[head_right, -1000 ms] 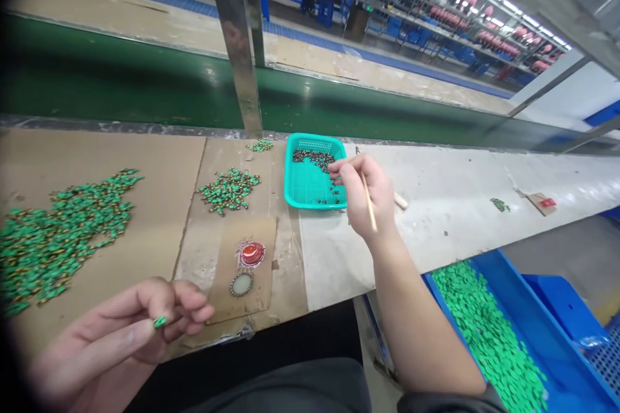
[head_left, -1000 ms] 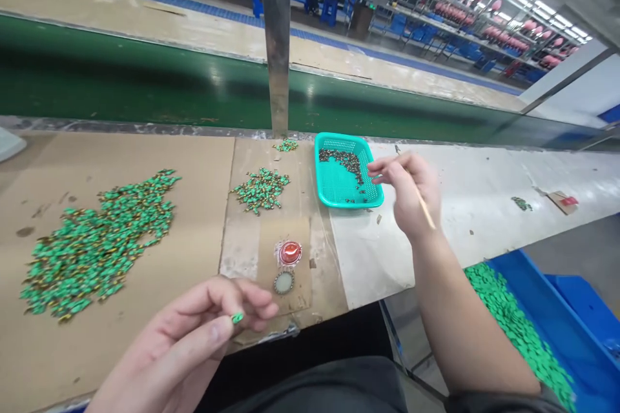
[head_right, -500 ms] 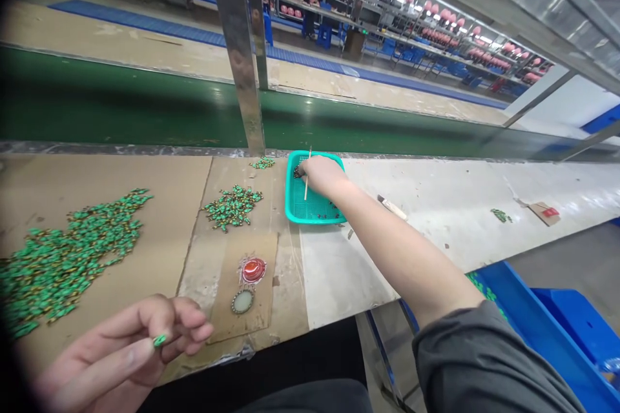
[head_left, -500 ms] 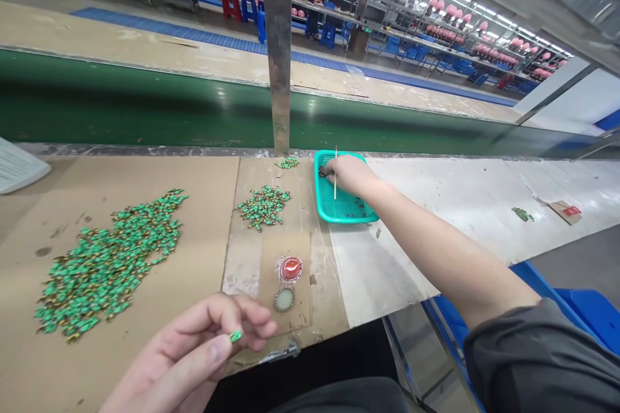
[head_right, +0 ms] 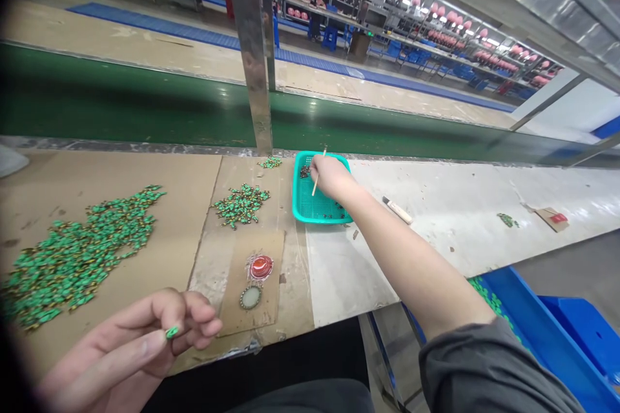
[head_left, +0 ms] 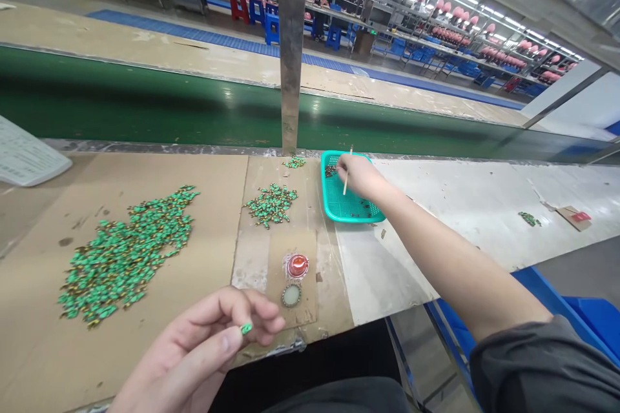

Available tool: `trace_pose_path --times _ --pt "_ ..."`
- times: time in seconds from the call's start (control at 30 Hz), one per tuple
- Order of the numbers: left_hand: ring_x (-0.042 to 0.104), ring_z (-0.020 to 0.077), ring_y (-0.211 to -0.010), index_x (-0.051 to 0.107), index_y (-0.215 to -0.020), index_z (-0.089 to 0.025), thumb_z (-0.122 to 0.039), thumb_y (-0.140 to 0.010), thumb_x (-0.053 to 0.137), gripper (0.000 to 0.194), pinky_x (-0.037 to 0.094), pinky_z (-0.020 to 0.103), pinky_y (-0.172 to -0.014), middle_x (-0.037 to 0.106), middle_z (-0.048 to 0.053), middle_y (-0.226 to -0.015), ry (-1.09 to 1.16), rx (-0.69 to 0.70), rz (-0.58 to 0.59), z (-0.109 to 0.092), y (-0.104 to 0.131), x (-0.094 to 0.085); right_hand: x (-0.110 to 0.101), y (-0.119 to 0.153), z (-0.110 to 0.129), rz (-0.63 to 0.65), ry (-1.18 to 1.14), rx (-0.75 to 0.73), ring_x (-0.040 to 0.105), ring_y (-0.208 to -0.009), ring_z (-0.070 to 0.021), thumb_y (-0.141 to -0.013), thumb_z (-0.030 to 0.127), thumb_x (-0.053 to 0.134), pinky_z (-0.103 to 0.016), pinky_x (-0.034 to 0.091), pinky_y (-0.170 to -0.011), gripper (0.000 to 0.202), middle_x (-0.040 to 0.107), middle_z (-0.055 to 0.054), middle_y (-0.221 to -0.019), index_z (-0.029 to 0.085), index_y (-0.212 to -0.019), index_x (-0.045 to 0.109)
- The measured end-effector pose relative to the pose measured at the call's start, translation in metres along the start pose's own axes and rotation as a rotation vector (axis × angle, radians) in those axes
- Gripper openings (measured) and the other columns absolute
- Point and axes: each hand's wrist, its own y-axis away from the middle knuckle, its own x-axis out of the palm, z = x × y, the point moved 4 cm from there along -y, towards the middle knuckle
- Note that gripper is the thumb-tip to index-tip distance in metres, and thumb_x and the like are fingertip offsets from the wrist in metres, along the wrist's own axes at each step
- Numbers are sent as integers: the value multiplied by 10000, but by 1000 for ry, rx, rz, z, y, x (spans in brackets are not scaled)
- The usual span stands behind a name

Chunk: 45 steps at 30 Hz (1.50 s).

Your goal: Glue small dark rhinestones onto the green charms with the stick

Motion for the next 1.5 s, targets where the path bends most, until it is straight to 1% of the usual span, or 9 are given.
trace_pose_path --times 0.07,0.13,0.3,0.43,0.53,0.77,1.03,1.27,1.5 --pt "853 296 -963 875 -789 -254 -499 -833 1104 338 750 317 -843 884 80 -998 -7 9 -13 -4 1 4 -8 21 2 -38 -164 -17 848 -954 -242 -1172 314 782 -431 739 -918 170 866 -89 -1074 153 -1123 804" --pt "844 300 -957 874 -775 -253 -506 -842 1093 341 749 339 -856 883 86 -985 -20 14 -28 -9 1 12 -14 48 7 -59 -347 -52 830 -821 -209 -1155 309 693 -375 727 -816 219 856 -90 -950 172 -994 751" --pt "842 326 -980 872 -781 -250 -482 -873 1071 319 736 396 -899 885 101 -981 -18 28 12 -18 -4 31 -4 128 32 -54 -706 -143 795 -651 -164 -1067 508 738 -324 721 -667 301 842 -31 -841 220 -980 747" --pt "849 294 -977 903 -850 -246 -457 -943 1043 270 734 378 -933 914 105 -1057 -44 44 154 -17 -12 39 23 175 57 102 -1125 -181 848 -656 -176 -966 311 924 -303 749 -656 141 864 -15 -798 216 -942 823" --pt "844 264 -1001 912 -891 -259 -437 -999 1008 230 724 334 -956 914 85 -1070 -34 56 235 -17 -14 43 37 194 68 159 -1263 -187 890 -720 -196 -943 221 957 -325 781 -718 112 889 -26 -846 219 -941 845" --pt "814 227 -897 919 -867 -250 -456 -959 1051 261 708 270 -826 883 75 -994 -4 17 232 -19 -3 54 29 215 80 82 -1141 -286 838 -774 -185 -945 116 896 -286 701 -676 134 864 -24 -893 243 -935 855" --pt "744 180 -865 894 -895 -268 -499 -1037 994 288 633 230 -859 821 15 -879 -52 59 283 -18 5 60 12 224 94 -91 -851 -517 824 -774 -184 -900 -2 779 -321 715 -745 292 855 4 -889 282 -954 817" --pt "728 185 -844 884 -879 -263 -522 -1030 996 320 615 244 -830 810 16 -860 -61 37 279 -17 6 58 9 232 96 -126 -732 -579 862 -791 -205 -972 67 860 -326 753 -743 251 877 -5 -921 308 -982 790" --pt "739 172 -848 884 -882 -254 -496 -1035 995 306 619 217 -823 813 16 -870 -88 66 266 -17 7 57 6 233 101 -133 -643 -626 854 -783 -178 -1016 55 810 -282 741 -742 261 860 10 -885 300 -973 732"
